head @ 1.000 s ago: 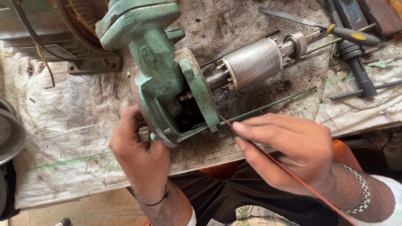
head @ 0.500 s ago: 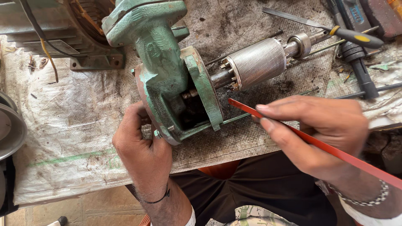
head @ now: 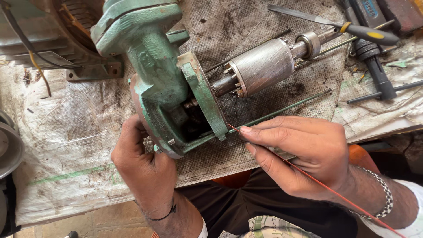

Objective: The person works on a disassembled green water pump with its motor armature resting on the pump housing. They file the pump flange with a red hacksaw blade, sand the armature's surface with an abrasive block, then file the shaft and coupling area with a flat file while steadying the assembly with the other hand.

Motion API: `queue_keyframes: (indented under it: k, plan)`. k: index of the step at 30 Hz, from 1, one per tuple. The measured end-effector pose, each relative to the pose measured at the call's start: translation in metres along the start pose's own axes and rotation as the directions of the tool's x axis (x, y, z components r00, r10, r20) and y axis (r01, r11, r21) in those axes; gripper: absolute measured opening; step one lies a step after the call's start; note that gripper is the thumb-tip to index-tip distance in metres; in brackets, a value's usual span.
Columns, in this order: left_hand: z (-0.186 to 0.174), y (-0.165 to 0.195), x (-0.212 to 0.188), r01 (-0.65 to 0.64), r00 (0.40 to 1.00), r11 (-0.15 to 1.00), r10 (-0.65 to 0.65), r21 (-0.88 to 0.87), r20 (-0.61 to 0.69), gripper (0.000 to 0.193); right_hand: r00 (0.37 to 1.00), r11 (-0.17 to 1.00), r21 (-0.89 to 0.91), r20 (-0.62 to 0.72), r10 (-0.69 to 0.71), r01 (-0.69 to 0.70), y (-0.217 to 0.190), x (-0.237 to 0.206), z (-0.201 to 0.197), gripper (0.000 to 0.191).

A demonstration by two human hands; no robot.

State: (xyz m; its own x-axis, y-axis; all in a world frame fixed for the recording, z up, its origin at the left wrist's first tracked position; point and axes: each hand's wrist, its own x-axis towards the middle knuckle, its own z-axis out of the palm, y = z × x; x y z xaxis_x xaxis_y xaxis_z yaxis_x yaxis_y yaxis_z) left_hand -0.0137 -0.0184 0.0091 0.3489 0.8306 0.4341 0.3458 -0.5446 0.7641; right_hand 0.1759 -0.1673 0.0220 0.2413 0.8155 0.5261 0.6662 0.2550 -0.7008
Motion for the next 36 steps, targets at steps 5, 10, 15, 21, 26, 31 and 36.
queue_keyframes:
  k: [5,10,15,21,26,31,36]
  plan:
    - [0.001,-0.002,-0.002,0.001,1.0,1.0,-0.001,-0.022,-0.005,0.018,1.0,0.999,0.032,0.01,-0.013,0.013,0.003,0.001,-0.001,0.025]
    - [0.0,-0.002,-0.002,-0.007,1.0,1.0,0.008,0.031,-0.013,0.019,0.995,0.995,0.026,0.016,0.094,-0.094,0.001,0.001,-0.004,0.025]
    - [0.0,-0.002,-0.001,-0.023,1.0,1.0,0.024,0.021,-0.014,0.02,0.999,0.995,0.083,0.02,0.048,-0.05,0.004,-0.004,-0.006,0.023]
    - [0.0,-0.001,0.0,-0.017,1.0,1.0,0.017,0.02,-0.005,0.02,0.997,0.985,0.162,-0.035,0.072,-0.065,0.007,-0.005,-0.014,0.019]
    - [0.0,-0.001,0.0,-0.003,1.0,1.0,0.003,0.005,-0.001,0.017,0.977,0.977,0.065,-0.055,0.205,-0.201,0.001,0.003,-0.026,0.024]
    - [0.0,-0.001,0.001,-0.036,0.999,0.999,0.036,0.028,-0.007,0.017,0.956,0.956,0.021,-0.001,0.292,-0.292,-0.009,0.009,-0.032,0.026]
    - [0.0,-0.001,0.0,-0.04,0.999,0.999,0.04,0.016,-0.009,0.019,0.898,0.877,0.19,0.089,0.432,-0.441,-0.012,0.011,-0.033,0.022]
